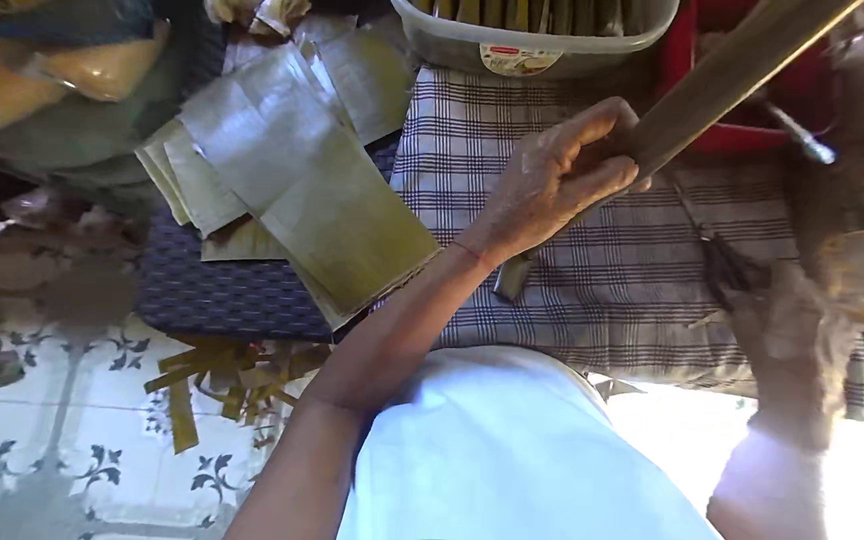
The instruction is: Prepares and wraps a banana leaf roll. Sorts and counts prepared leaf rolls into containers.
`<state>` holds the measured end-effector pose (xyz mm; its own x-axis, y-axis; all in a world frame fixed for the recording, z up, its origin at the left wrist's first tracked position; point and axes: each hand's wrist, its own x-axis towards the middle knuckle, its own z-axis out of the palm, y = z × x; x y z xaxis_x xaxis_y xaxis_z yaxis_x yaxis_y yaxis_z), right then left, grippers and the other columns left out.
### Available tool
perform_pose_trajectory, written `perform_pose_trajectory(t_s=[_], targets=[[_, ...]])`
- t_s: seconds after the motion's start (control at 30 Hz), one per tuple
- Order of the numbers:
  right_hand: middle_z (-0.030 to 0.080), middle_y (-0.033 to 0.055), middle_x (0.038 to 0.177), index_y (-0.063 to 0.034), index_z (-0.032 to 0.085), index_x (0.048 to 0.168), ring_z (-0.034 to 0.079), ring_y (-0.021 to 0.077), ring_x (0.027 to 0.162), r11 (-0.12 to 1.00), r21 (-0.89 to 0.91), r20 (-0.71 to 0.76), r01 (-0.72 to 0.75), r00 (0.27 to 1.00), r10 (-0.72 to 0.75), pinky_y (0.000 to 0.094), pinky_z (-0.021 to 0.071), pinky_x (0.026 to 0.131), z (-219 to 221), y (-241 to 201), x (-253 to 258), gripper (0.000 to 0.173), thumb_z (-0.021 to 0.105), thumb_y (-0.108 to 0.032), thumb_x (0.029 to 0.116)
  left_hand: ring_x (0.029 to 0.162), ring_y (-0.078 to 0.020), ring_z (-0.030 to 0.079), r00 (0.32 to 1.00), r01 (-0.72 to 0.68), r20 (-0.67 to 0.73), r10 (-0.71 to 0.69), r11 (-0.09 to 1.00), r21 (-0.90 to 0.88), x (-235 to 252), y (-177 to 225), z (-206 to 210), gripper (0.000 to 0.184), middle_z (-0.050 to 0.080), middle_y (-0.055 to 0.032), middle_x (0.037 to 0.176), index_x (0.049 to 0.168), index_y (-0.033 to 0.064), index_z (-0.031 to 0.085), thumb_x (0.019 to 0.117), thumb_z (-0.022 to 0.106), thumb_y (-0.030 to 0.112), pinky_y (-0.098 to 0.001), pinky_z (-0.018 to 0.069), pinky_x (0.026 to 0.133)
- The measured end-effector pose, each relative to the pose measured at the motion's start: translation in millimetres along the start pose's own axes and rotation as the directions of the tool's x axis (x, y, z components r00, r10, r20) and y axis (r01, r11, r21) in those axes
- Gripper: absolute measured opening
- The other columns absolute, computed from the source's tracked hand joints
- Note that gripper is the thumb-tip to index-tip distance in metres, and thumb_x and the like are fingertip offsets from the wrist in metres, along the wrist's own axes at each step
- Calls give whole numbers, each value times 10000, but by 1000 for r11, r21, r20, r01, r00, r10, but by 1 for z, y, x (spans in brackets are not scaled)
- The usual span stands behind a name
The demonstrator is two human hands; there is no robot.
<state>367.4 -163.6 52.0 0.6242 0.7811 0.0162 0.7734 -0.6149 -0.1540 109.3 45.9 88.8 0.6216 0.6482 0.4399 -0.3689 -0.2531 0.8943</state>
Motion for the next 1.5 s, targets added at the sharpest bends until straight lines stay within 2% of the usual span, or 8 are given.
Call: perform_pose_trajectory(t_s=[0.3,0.37,0.47,0.63,0.7,0.8,0.93,1.5], targets=[[639,327,1153,-50,544,1422,606,565,1056,995,36,125,97,987,-100,779,427,882,-2,17,27,535,691,-30,908,826,-96,714,998,24,62,-19,998,-66,-1,9,-7,50,723,-88,861,963,-51,681,913,680,-55,-242,596,796],[655,261,1079,-99,511,1454,648,438,915,983,176,222,52,971,-91,671,503,781,-13,17,26,561,663,-28,919,815,-63,674,997,28,70,-24,997,-65,-1,11,-11,22,701,-57,842,926,-38,692,907,681,-43,-217,559,784],[698,50,937,-173,519,1436,661,123,690,854,507,349,-115,933,-82,314,566,596,-14,38,23,530,589,-97,915,811,-42,658,995,49,90,-41,995,-89,-1,12,-16,22,693,-42,844,910,-27,691,911,675,-43,-197,547,772],[675,-22,771,-111,660,1147,644,81,589,703,652,489,-284,866,-104,228,562,532,-15,63,11,351,671,-394,941,793,-53,639,979,183,64,-191,976,116,-11,49,-13,44,670,-51,823,881,-19,686,920,676,-37,-194,520,761],[682,-53,779,-173,695,1108,641,49,627,606,755,520,-251,792,-320,190,536,556,-24,50,-4,448,671,-580,922,818,-46,663,991,103,78,-109,991,86,-6,31,-15,35,697,-43,843,903,-13,711,922,682,-16,-197,543,779],[692,-83,844,-213,714,1151,643,9,705,520,816,566,-254,534,-628,163,530,597,-24,27,-16,520,589,-666,929,842,-50,678,996,0,93,2,1000,-28,2,6,-17,19,706,-39,849,905,-12,702,916,687,-10,-207,559,792],[683,-94,794,-195,723,1113,621,-15,640,598,747,665,-291,304,-683,146,506,550,-8,1,-23,505,639,-649,909,831,-53,680,996,-13,90,20,997,-71,2,9,-19,44,711,-42,844,875,-9,681,907,675,-39,-211,554,770],[686,-36,766,-178,711,1061,634,24,627,609,761,649,-225,257,-716,145,508,551,16,-55,15,522,641,-670,900,843,-66,699,998,-59,36,57,997,45,10,4,-23,19,731,-46,844,889,-1,707,903,720,4,-224,561,800]])
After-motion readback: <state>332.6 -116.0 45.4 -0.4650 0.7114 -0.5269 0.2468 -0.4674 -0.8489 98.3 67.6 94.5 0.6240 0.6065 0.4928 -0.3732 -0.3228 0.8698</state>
